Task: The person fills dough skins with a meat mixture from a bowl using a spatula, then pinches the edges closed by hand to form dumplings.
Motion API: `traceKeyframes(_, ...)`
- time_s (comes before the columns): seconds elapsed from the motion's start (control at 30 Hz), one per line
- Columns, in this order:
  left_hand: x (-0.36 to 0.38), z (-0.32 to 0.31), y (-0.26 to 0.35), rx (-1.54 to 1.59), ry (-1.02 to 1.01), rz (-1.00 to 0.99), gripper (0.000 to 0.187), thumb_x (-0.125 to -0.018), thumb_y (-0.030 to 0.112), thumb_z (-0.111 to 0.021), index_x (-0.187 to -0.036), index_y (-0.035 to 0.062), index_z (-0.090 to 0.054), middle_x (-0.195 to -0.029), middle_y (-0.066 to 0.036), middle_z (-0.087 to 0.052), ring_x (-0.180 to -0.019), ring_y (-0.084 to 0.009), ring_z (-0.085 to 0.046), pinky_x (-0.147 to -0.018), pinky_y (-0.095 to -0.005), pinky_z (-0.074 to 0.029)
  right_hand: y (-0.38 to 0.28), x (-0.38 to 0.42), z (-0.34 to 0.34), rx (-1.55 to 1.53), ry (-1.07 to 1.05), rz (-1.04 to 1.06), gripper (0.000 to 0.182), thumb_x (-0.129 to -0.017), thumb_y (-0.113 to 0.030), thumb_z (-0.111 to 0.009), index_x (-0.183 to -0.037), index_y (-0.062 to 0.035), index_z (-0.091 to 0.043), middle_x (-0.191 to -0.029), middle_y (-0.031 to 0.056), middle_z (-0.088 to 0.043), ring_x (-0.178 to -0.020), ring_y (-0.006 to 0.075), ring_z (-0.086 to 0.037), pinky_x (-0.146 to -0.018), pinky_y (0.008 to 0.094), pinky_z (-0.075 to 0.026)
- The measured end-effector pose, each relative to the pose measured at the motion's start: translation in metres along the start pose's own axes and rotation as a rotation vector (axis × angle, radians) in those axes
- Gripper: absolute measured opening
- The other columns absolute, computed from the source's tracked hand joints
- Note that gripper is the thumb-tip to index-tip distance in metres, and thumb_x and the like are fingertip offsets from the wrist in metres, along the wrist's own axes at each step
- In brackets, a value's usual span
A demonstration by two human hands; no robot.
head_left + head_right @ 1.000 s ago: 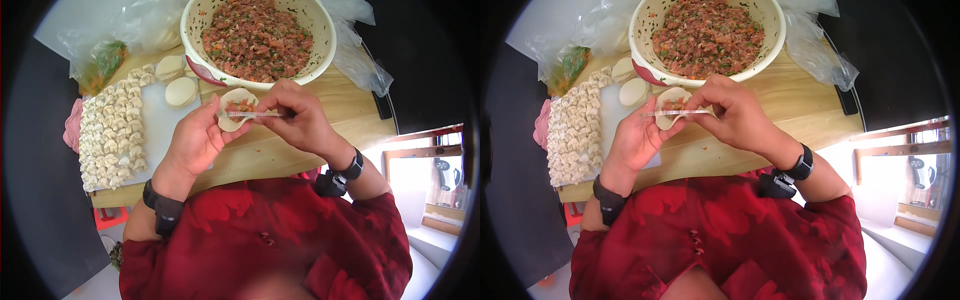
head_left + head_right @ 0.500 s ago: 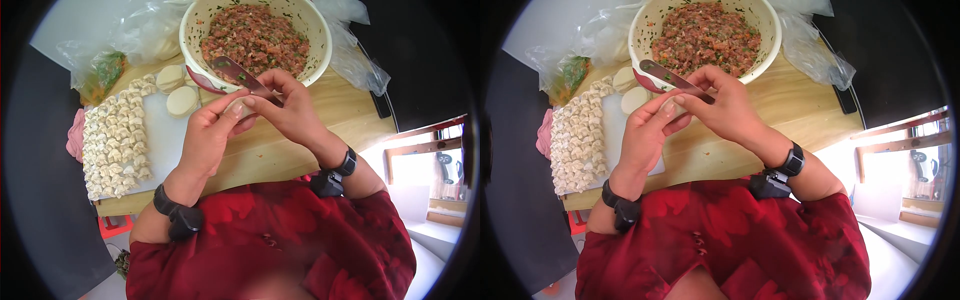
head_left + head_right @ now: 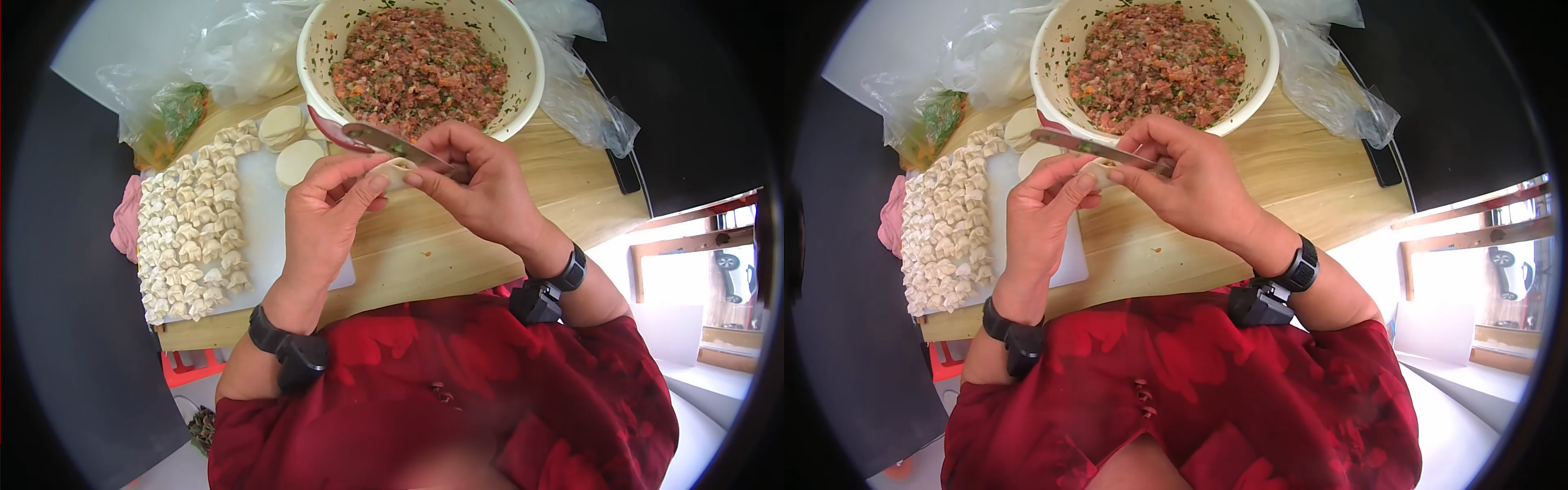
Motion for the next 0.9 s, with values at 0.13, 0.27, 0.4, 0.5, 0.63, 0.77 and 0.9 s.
traceKeyframes(0.13,0.000,-0.003,0.001,-0.015,0.057,-0.060,0.017,-0.087,0.004,-0.073,-0.104,0.0022,-0.073,-0.101,-0.003,-0.061,-0.079,-0.0061,-0.061,-0.066,-0.0192,-0.054,0.002,-0.002,-0.002,0.085,-0.018,0.049,0.019,-0.084,-0.013,-0.076,-0.094,-0.0022,-0.063,-0.079,0.0019,-0.063,-0.066,0.0085,-0.052,-0.059,0.0253,-0.044)
traceKeyframes(0.27,-0.001,0.004,-0.002,-0.138,0.056,-0.057,0.016,-0.087,0.004,-0.072,-0.104,0.0029,-0.073,-0.103,-0.003,-0.063,-0.082,-0.0063,-0.061,-0.061,-0.0195,-0.051,0.000,-0.004,-0.005,0.116,-0.027,0.026,0.018,-0.084,-0.011,-0.075,-0.093,-0.0022,-0.063,-0.078,0.0036,-0.063,-0.066,0.0087,-0.052,-0.059,0.0257,-0.044)
traceKeyframes(0.4,-0.001,-0.004,-0.003,-0.214,0.124,-0.092,0.010,-0.087,0.003,-0.073,-0.097,0.0033,-0.070,-0.089,0.000,-0.065,-0.073,-0.0041,-0.059,-0.057,-0.0189,-0.049,-0.012,-0.005,-0.012,0.297,-0.013,0.171,0.009,-0.085,-0.002,-0.068,-0.091,-0.0024,-0.060,-0.075,0.0051,-0.059,-0.065,0.0099,-0.053,-0.058,0.0264,-0.045)
traceKeyframes(0.5,-0.003,-0.009,-0.007,-0.098,0.166,-0.028,0.009,-0.087,0.003,-0.072,-0.092,0.0037,-0.065,-0.077,0.000,-0.066,-0.069,-0.0047,-0.060,-0.057,-0.0199,-0.052,-0.012,-0.004,-0.024,0.346,0.010,0.252,0.008,-0.087,0.004,-0.062,-0.090,-0.0024,-0.058,-0.073,0.0049,-0.058,-0.065,0.0095,-0.055,-0.058,0.0270,-0.046)
traceKeyframes(0.63,-0.004,-0.005,-0.012,0.186,0.186,-0.048,0.006,-0.086,0.002,-0.072,-0.089,0.0025,-0.066,-0.080,-0.003,-0.068,-0.071,-0.0061,-0.062,-0.058,-0.0213,-0.055,-0.006,-0.008,-0.029,0.270,0.048,0.243,0.006,-0.090,0.000,-0.062,-0.095,-0.0026,-0.058,-0.073,0.0036,-0.058,-0.066,0.0082,-0.055,-0.061,0.0253,-0.047)
traceKeyframes(0.77,-0.011,0.038,0.009,-0.114,0.181,-0.090,0.008,-0.085,0.001,-0.071,-0.093,0.0025,-0.070,-0.088,-0.004,-0.071,-0.072,-0.0062,-0.063,-0.062,-0.0215,-0.052,-0.004,-0.007,-0.034,0.007,0.008,0.052,0.010,-0.095,-0.004,-0.060,-0.104,-0.0021,-0.062,-0.079,0.0021,-0.061,-0.069,0.0072,-0.056,-0.068,0.0226,-0.048)
traceKeyframes(0.9,-0.037,0.124,0.016,-0.590,0.358,-0.087,0.010,-0.080,0.007,-0.075,-0.090,0.0052,-0.074,-0.085,-0.001,-0.072,-0.069,-0.0066,-0.061,-0.063,-0.0226,-0.047,0.000,-0.010,-0.005,-0.007,-0.074,0.078,0.014,-0.098,-0.005,-0.057,-0.110,-0.0004,-0.062,-0.085,0.0001,-0.062,-0.076,0.0058,-0.056,-0.074,0.0215,-0.047)
Point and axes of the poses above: each hand's wrist, its own x-axis away from the middle knuckle, its own z-axis out of the back of the hand, y = z × x, the point moved 2 cm from there along -x, towards the middle knuckle
